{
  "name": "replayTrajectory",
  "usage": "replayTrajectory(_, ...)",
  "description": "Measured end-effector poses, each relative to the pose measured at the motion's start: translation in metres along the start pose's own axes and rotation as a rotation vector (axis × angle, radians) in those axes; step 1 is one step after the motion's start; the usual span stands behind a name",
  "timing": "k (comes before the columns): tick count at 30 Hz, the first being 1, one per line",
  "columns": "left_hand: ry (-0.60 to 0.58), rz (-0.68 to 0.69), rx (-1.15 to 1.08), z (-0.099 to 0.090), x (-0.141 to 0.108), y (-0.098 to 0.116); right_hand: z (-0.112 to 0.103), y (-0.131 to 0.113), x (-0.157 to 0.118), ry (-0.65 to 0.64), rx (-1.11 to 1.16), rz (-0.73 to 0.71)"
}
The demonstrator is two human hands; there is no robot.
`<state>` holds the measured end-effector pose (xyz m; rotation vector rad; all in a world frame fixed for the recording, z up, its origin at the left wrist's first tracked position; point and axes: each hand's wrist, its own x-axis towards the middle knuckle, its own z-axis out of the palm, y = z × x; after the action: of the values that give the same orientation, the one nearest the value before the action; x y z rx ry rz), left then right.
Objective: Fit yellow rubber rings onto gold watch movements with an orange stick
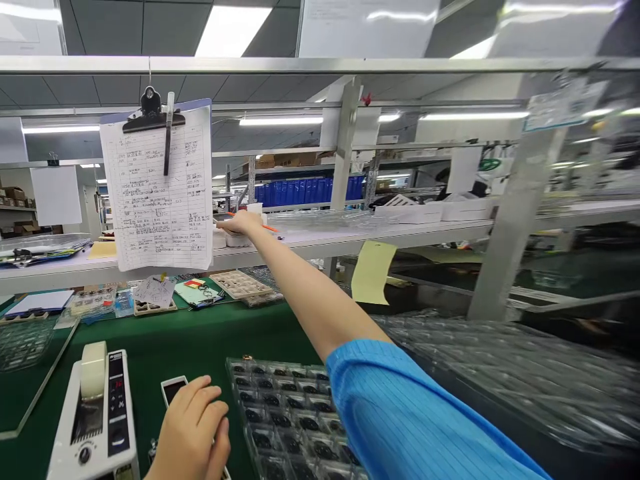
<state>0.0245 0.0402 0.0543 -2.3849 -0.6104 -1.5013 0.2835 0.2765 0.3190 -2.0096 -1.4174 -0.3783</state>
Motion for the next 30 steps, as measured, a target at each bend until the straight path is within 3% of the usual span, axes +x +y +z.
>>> replayTrajectory(7,-0.005,0.001,0.001,0.002,-0.001,-0.001,-0.019,-0.007,-0.021,0.342,0.018,-0.014)
replayTrajectory(12,-0.004,0.018,-0.006,0.008,-0.005,-0.001,-0.029,-0.012,-0.029,0.503,0.031,-0.091)
replayTrajectory(30,0.013,0.075,0.057,-0.014,0.014,0.003,-0.025,-0.007,-0.035,0.658,0.035,-0.228)
